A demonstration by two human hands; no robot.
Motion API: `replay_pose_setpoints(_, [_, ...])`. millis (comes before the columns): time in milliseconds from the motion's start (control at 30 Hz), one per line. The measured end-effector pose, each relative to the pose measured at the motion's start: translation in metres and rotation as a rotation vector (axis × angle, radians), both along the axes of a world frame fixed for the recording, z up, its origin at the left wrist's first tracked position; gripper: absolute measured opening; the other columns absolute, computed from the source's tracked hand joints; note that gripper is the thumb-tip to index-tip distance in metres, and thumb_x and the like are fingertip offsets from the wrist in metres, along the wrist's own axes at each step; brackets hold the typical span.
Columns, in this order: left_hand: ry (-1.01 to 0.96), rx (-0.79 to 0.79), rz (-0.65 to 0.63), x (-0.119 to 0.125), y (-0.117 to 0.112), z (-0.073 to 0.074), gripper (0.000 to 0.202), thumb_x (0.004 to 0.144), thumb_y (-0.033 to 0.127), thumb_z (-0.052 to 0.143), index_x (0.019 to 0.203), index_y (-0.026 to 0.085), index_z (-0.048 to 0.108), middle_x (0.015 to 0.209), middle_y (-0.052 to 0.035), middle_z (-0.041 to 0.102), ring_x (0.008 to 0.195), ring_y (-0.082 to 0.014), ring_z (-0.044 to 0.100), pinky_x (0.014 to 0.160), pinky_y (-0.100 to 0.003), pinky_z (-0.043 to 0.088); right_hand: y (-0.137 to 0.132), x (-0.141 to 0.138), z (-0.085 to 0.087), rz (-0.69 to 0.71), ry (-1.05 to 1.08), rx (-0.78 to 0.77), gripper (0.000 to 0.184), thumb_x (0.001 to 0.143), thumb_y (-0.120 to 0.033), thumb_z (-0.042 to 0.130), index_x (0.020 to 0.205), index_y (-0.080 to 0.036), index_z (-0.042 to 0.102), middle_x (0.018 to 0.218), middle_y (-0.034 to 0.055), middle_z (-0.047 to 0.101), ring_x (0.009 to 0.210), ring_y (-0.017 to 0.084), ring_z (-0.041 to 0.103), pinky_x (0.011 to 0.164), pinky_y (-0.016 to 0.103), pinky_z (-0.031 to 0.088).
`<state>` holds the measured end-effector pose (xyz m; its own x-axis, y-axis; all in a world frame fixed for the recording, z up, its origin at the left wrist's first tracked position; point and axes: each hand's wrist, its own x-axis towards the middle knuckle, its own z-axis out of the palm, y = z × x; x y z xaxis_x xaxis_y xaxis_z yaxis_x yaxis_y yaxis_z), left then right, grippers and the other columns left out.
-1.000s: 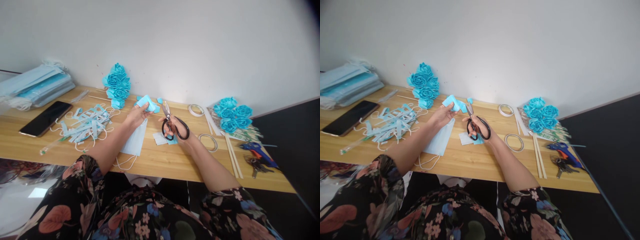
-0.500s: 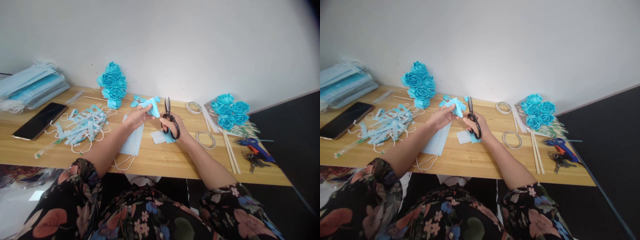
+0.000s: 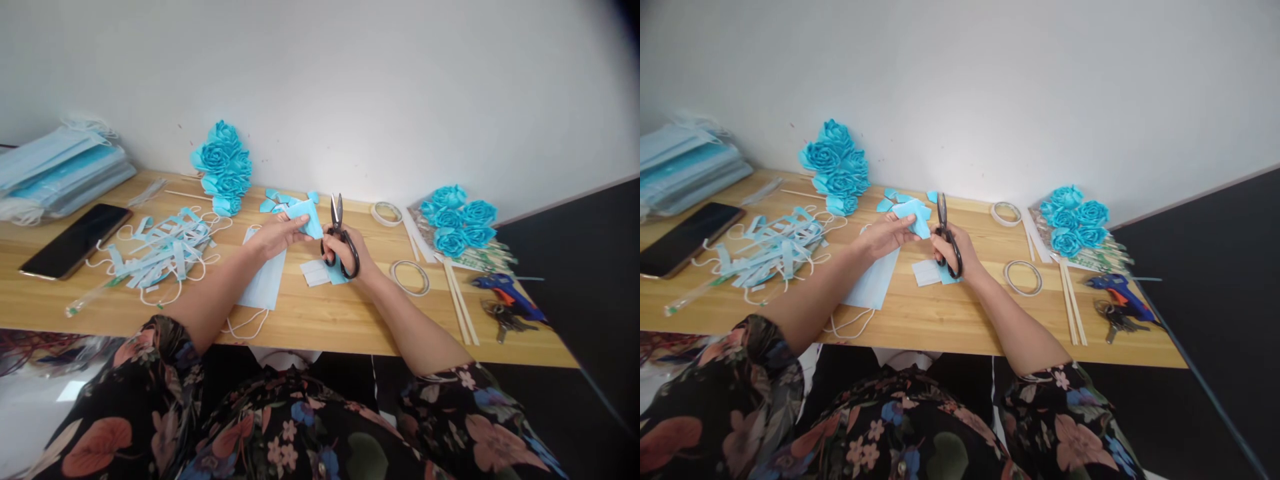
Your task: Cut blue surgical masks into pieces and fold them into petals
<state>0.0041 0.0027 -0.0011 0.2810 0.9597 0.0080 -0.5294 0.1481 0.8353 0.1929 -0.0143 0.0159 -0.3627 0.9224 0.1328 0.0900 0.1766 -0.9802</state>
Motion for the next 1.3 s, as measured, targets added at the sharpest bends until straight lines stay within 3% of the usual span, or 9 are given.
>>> replay_pose_setpoints(100, [-0.057, -0.096, 0.088, -0.001, 0.002, 0.004, 0.012, 0.086, 0.021, 0.074, 0.09, 0.011, 0.069, 0.078, -0.0043, 0.076, 0.064, -0.0121, 0.071, 0.06, -0.02, 0.058, 0.001, 0.001, -0.003, 0.052, 0.082, -0.092, 0.031, 0.082, -0.048, 0.067, 0.089, -0.018, 0.059, 0.051, -0.0065, 0.054, 0.042, 0.009, 0.048, 0.053, 0.026, 0.053])
replay_pose_setpoints(233, [-0.137, -0.214, 0.227, -0.006, 0.007, 0.007, 0.009, 0.091, 0.021, 0.067, 0.087, 0.013, 0.066, 0.07, -0.0006, 0.074, 0.058, -0.0097, 0.069, 0.056, -0.016, 0.057, 0.0, 0.003, -0.002, 0.242, 0.084, -0.221, 0.039, 0.086, -0.055, 0.062, 0.094, -0.016, 0.064, 0.053, -0.0048, 0.056, 0.042, 0.009, 0.048, 0.053, 0.026, 0.054])
replay_pose_setpoints(500, [-0.191, -0.3, 0.319, -0.007, 0.009, 0.012, 0.02, 0.099, 0.021, 0.053, 0.084, 0.014, 0.065, 0.067, 0.0, 0.072, 0.056, -0.0083, 0.068, 0.062, -0.017, 0.058, -0.006, 0.005, 0.009, 0.309, -0.081, -0.212, 0.046, 0.086, -0.057, 0.062, 0.095, -0.012, 0.069, 0.058, -0.0015, 0.061, 0.042, 0.008, 0.049, 0.042, 0.021, 0.042])
replay_pose_setpoints(767, [-0.2, -0.29, 0.307, -0.008, 0.009, 0.012, 0.017, 0.097, 0.021, 0.058, 0.083, 0.014, 0.063, 0.066, 0.0005, 0.071, 0.055, -0.0076, 0.067, 0.056, -0.014, 0.056, -0.005, 0.005, 0.01, 0.359, -0.129, -0.212, 0.048, 0.087, -0.058, 0.061, 0.096, -0.012, 0.069, 0.057, -0.0016, 0.061, 0.041, 0.007, 0.048, 0.041, 0.021, 0.04])
replay_pose_setpoints(1300, [-0.129, -0.172, 0.24, -0.005, 0.006, 0.008, 0.015, 0.096, 0.023, 0.061, 0.086, 0.013, 0.066, 0.074, -0.003, 0.075, 0.061, -0.009, 0.07, 0.062, -0.016, 0.058, -0.004, 0.005, 0.01, 0.329, -0.133, -0.213, 0.05, 0.086, -0.061, 0.062, 0.096, -0.012, 0.069, 0.058, -0.0016, 0.061, 0.041, 0.007, 0.049, 0.041, 0.02, 0.041])
